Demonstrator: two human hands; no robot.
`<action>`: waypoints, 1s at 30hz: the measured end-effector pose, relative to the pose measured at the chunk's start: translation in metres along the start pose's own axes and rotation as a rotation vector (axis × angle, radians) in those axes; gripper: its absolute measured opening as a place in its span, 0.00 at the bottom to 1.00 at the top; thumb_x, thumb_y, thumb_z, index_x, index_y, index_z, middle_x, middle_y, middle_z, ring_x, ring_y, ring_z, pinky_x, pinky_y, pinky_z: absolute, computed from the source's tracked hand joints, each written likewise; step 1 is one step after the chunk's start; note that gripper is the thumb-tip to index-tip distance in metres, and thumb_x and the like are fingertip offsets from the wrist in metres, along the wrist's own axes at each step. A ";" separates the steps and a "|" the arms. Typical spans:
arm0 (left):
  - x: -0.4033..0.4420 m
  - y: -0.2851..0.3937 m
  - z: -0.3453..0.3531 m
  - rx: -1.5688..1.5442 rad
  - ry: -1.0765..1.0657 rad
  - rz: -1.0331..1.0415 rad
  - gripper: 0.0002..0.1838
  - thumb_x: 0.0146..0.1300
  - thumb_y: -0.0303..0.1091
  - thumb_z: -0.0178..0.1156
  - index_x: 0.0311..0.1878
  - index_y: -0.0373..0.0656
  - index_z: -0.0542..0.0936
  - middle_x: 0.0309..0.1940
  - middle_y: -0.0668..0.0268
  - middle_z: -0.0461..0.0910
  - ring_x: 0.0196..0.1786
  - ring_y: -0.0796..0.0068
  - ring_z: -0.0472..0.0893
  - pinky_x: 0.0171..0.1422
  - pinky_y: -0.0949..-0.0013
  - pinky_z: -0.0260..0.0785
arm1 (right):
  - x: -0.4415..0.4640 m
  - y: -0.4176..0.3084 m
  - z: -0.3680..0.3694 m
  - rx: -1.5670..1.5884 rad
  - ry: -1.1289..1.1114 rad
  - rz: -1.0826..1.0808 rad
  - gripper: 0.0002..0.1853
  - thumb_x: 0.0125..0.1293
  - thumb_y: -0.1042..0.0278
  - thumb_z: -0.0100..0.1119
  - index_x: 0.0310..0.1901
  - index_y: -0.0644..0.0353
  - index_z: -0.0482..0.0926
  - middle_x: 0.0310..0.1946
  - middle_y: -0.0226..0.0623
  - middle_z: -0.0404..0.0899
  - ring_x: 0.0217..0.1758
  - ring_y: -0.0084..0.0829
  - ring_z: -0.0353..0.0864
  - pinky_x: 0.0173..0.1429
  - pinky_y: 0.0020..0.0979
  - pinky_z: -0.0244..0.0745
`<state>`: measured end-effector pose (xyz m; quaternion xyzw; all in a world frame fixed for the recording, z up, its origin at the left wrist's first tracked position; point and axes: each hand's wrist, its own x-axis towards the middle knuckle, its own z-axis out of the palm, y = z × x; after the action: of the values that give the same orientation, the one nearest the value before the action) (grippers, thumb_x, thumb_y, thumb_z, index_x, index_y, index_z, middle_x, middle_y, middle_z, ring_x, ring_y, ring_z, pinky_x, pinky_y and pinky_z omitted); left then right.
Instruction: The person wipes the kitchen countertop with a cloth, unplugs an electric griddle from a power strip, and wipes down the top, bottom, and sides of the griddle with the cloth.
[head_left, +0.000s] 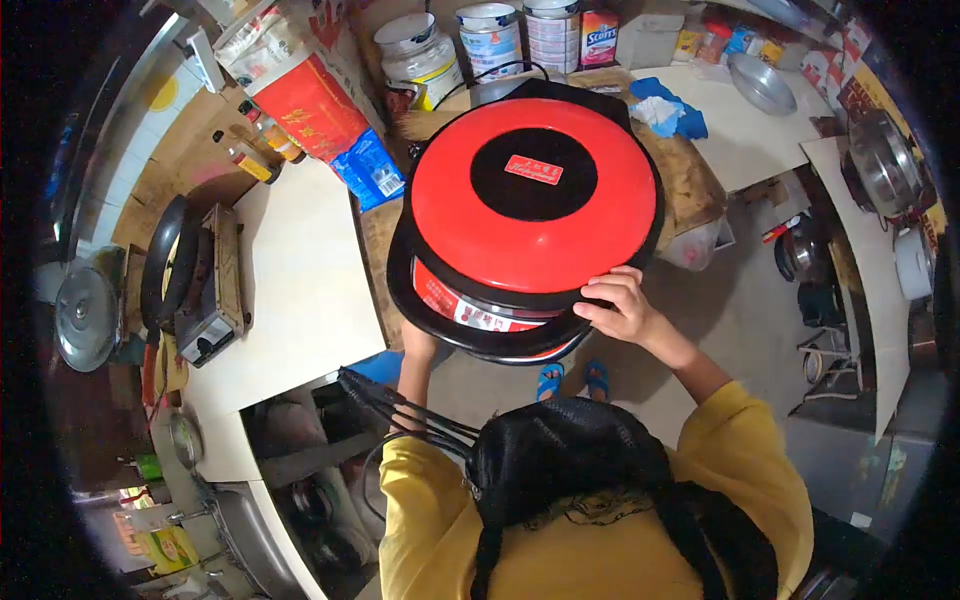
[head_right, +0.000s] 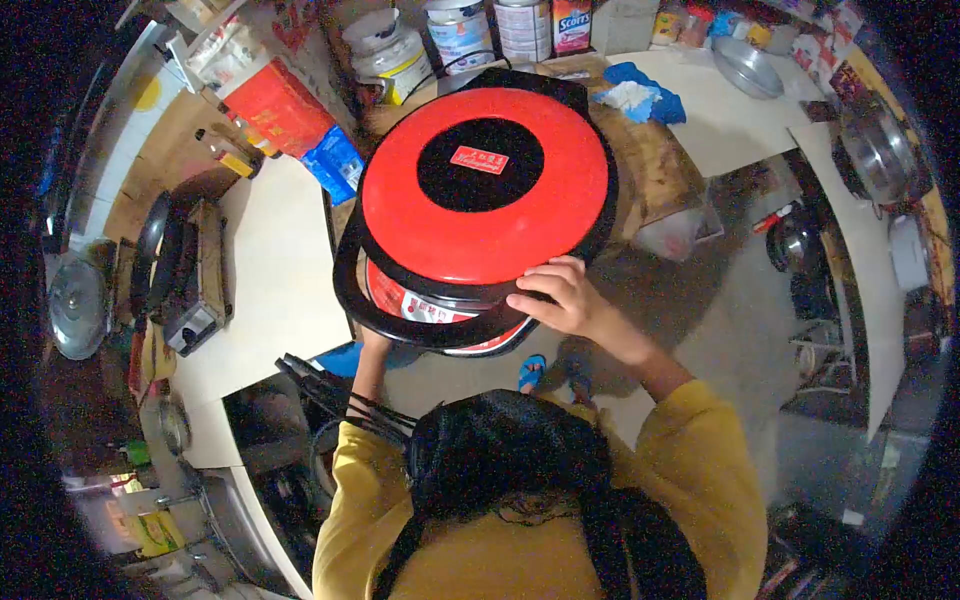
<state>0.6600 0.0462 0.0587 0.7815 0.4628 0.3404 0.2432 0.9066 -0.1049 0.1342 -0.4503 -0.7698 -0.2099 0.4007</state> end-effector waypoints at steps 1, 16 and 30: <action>-0.001 -0.005 0.001 0.070 -0.017 0.098 0.17 0.48 0.37 0.46 0.41 0.38 0.70 0.37 0.54 0.72 0.40 0.60 0.72 0.41 0.65 0.63 | 0.000 0.001 0.003 0.007 0.013 0.003 0.13 0.38 0.72 0.58 0.31 0.48 0.73 0.33 0.27 0.67 0.38 0.26 0.66 0.43 0.30 0.58; 0.027 -0.010 0.029 0.132 0.013 0.109 0.09 0.36 0.30 0.52 0.26 0.40 0.73 0.22 0.56 0.72 0.25 0.57 0.72 0.27 0.63 0.65 | 0.001 0.034 0.007 0.050 -0.134 0.057 0.16 0.36 0.72 0.59 0.33 0.48 0.73 0.34 0.26 0.67 0.38 0.27 0.65 0.42 0.30 0.58; 0.041 0.002 0.026 0.204 -0.113 0.026 0.07 0.41 0.32 0.50 0.25 0.42 0.73 0.21 0.55 0.73 0.26 0.53 0.72 0.30 0.60 0.65 | 0.036 0.014 0.004 -0.052 -0.423 -0.006 0.16 0.41 0.65 0.50 0.35 0.57 0.71 0.33 0.29 0.67 0.39 0.29 0.64 0.47 0.37 0.55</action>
<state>0.6942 0.0799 0.0554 0.8262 0.4702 0.2500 0.1838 0.9074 -0.0759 0.1605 -0.4923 -0.8323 -0.1318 0.2179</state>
